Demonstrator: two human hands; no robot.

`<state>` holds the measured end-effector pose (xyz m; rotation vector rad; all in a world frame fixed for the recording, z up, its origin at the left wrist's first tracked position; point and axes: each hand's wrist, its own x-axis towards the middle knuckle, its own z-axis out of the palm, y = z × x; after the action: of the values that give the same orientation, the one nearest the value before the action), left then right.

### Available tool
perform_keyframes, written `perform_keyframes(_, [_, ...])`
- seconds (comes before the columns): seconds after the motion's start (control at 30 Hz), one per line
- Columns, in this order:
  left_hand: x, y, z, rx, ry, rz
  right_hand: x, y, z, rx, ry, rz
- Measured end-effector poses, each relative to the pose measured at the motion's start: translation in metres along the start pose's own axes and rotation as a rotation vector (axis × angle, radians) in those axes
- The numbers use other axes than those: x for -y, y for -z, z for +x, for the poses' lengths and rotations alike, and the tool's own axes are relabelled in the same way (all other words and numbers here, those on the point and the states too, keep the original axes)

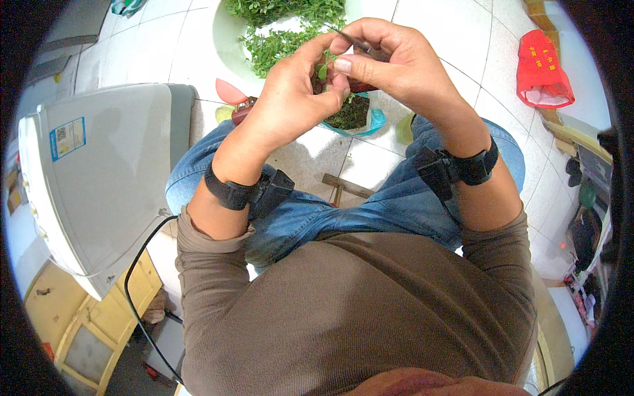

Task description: The person uses shears to trim small green herb leaves from stems over a white plate. The trimmed leaves are collected in the plate while the stems are discarded into a container below.

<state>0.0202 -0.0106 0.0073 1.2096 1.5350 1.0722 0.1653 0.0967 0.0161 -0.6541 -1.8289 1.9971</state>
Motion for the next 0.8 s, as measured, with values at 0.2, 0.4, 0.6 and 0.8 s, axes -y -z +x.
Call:
perform_keyframes(0.2, [0.003, -0.003, 0.002, -0.051, -0.042, 0.069, -0.003, -0.006, 0.002, -0.028, 0.057, -0.095])
perform_keyframes(0.4, [-0.001, 0.005, -0.002, 0.012, 0.035, -0.341, -0.004, 0.0, 0.003, -0.093, -0.027, -0.166])
perform_keyframes(0.6, [-0.003, 0.017, -0.005, 0.026, 0.136, -0.339, -0.008, 0.0, 0.004, -0.1, -0.122, -0.055])
perform_keyframes(0.8, [-0.004, 0.019, -0.007, -0.025, 0.227, -0.378, -0.001, 0.003, -0.004, -0.071, -0.074, -0.026])
